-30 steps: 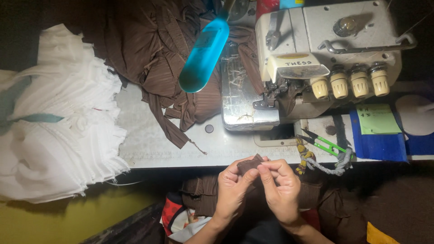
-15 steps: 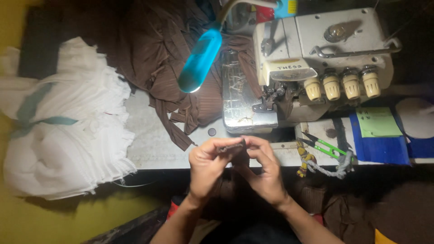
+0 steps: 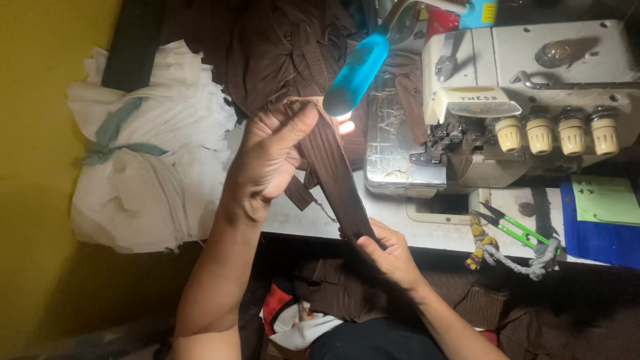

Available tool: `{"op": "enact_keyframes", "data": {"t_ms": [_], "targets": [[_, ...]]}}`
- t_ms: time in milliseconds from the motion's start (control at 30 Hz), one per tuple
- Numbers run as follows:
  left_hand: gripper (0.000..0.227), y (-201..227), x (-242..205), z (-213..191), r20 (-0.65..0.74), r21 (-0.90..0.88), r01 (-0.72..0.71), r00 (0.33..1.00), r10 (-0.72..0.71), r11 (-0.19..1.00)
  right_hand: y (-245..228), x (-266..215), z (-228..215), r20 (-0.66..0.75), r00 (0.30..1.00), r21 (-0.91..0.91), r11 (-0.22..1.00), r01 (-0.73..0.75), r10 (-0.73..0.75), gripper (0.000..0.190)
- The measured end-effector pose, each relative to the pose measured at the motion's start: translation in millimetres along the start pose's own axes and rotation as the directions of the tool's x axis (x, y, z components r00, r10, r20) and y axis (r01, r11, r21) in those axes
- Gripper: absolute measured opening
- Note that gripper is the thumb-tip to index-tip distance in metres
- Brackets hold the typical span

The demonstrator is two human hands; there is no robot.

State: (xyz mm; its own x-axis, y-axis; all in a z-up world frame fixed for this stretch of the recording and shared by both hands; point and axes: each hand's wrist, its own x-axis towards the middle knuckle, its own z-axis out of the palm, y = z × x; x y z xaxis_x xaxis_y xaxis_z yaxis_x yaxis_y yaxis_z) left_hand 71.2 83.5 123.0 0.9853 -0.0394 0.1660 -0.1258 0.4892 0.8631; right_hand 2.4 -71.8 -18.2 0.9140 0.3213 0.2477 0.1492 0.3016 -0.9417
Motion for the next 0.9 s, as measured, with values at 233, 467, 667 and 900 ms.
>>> {"op": "enact_keyframes", "data": {"t_ms": [233,467,667,900], "targets": [[0.012,27,-4,4,0.034,-0.034,0.089,0.996,-0.088,0.995,29,-15,-18,-0.137,0.990,-0.007,1.000,-0.014,0.013,0.017],[0.040,24,-9,-15,0.261,-0.163,0.223,0.949,-0.176,0.961,-58,-30,-11,0.048,0.998,-0.297,0.954,0.047,-0.034,0.028],[0.032,14,-4,-10,0.313,-0.074,0.214,0.933,-0.181,0.974,-22,-41,-21,-0.404,0.914,-0.341,0.931,-0.129,-0.021,0.005],[0.033,3,4,-17,0.273,0.230,0.056,0.955,-0.119,0.971,-15,-43,-25,-0.576,0.816,-0.260,0.939,-0.223,0.034,0.007]]}}
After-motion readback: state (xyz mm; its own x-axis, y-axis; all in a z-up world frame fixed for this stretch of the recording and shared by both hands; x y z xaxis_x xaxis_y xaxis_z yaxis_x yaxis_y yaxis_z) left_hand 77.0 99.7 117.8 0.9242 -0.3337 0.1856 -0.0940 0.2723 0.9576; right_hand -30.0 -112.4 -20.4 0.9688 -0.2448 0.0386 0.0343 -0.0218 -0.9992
